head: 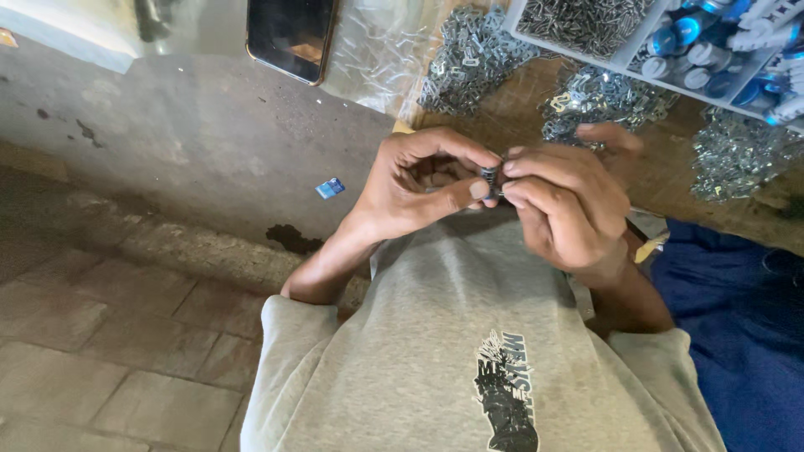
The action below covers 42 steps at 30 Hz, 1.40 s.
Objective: The person sits at a workbench and assembles small blue and gray plastic components by hand, fitting pieces together one at a time and placing finished assemblies on the bench among piles of similar parts. The person repeatedly picks parts from the bench and presses them together with both hands.
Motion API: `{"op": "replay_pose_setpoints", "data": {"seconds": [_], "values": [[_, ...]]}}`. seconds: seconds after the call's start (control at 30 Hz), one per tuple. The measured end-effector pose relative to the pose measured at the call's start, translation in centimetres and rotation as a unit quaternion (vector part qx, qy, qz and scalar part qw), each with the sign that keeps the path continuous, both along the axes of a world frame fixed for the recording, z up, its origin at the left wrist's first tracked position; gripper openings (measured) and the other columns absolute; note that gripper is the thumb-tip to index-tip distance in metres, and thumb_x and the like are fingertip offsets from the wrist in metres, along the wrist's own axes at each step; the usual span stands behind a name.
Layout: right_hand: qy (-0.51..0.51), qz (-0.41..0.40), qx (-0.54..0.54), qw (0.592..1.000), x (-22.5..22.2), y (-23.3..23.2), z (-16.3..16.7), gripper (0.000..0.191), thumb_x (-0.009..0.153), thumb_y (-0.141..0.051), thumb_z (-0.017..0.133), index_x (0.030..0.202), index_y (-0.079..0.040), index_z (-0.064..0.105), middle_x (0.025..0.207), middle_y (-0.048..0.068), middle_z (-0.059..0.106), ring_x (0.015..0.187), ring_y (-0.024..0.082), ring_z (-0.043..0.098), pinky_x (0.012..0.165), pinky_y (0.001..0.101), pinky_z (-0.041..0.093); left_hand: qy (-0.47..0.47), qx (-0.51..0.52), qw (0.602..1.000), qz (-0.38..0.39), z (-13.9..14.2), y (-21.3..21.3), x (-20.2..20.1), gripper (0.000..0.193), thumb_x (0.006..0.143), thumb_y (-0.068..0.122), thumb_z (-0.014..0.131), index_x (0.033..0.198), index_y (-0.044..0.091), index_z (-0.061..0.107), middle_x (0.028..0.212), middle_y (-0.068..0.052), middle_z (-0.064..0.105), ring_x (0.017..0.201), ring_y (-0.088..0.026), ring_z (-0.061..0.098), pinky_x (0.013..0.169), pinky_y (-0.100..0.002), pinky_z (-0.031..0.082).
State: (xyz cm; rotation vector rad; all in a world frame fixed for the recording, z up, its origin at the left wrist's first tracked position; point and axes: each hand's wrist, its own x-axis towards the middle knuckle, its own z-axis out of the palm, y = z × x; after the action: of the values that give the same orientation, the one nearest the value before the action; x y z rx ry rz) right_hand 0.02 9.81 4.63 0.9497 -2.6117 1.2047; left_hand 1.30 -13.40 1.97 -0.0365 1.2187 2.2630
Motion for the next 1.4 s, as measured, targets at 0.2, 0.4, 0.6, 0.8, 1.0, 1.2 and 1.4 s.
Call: {"op": "replay_pose_setpoints", "data": {"seconds": [0.2,0.4,0.6,0.8,1.0,1.2,1.4], "values": [[0.02,0.039,0.053,0.998,-0.7,-0.4,1.9,0.012,0.087,-0.002,0.079,0.088,-0.001,0.068,0.098,0.011,0.07,0.091,0.028,0.072,0.089,0.044,0.047,0.045,-0.043,0.998,-0.015,-0.2,0.6,-0.5,0.024,0.1,-0.001,0.075,0.124,-0.002,0.069,0.113,-0.012,0.074,0.092,-0.012,0.074,0.08,-0.023,0.064],[-0.251,0.06,-0.029,0.966,-0.3,3.3,2.8,0.041,0.076,-0.033,0.089,0.08,-0.008,0.058,0.085,0.008,0.064,0.076,0.023,0.065,0.067,0.0329,0.048,0.164,-0.034,0.964,-0.208,0.0,1.8,-1.7,0.025,0.092,0.003,0.084,0.116,0.002,0.076,0.101,-0.011,0.079,0.076,-0.01,0.074,0.065,-0.02,0.06],[-0.114,-0.088,0.227,0.963,2.2,9.7,5.7,0.025,0.092,-0.02,0.084,0.105,-0.001,0.073,0.092,0.014,0.069,0.078,0.026,0.063,0.07,0.0398,0.046,0.087,0.024,0.984,-0.153,0.6,2.9,-2.5,0.028,0.097,0.003,0.08,0.123,0.0,0.07,0.108,-0.012,0.076,0.091,-0.015,0.078,0.076,-0.021,0.064],[-0.097,-0.319,0.368,0.868,7.9,18.0,3.7,0.025,0.107,-0.019,0.077,0.127,-0.006,0.074,0.109,0.019,0.065,0.103,0.032,0.059,0.093,0.0433,0.049,0.169,0.0,0.982,-0.087,0.4,1.6,-3.8,0.027,0.092,-0.003,0.081,0.116,-0.001,0.068,0.108,-0.013,0.07,0.092,-0.019,0.075,0.085,-0.027,0.065],[-0.096,-0.469,0.303,0.824,11.7,21.9,-0.3,0.025,0.105,-0.019,0.072,0.119,0.001,0.066,0.109,0.018,0.066,0.097,0.034,0.065,0.086,0.0408,0.052,0.123,0.102,0.986,-0.051,-0.1,2.4,-3.2,0.021,0.096,-0.007,0.08,0.104,0.003,0.064,0.112,-0.009,0.058,0.102,-0.021,0.073,0.1,-0.04,0.069],[-0.037,-0.295,-0.18,0.938,7.7,15.4,-0.7,0.007,0.105,-0.006,0.063,0.109,-0.002,0.058,0.099,0.016,0.067,0.084,0.031,0.072,0.08,0.042,0.06,0.282,-0.102,0.953,-0.029,0.0,4.3,-2.6,0.028,0.083,0.005,0.087,0.107,0.001,0.073,0.101,-0.01,0.076,0.087,-0.017,0.065,0.076,-0.03,0.054],[-0.273,-0.17,-0.25,0.913,2.9,4.1,3.1,0.023,0.105,-0.011,0.056,0.121,0.006,0.06,0.1,0.015,0.067,0.067,0.014,0.061,0.063,0.0245,0.051,0.375,-0.149,0.915,0.004,1.3,4.8,-2.3,0.028,0.091,0.006,0.084,0.116,0.001,0.071,0.111,-0.014,0.074,0.101,-0.025,0.078,0.08,-0.032,0.066]]}}
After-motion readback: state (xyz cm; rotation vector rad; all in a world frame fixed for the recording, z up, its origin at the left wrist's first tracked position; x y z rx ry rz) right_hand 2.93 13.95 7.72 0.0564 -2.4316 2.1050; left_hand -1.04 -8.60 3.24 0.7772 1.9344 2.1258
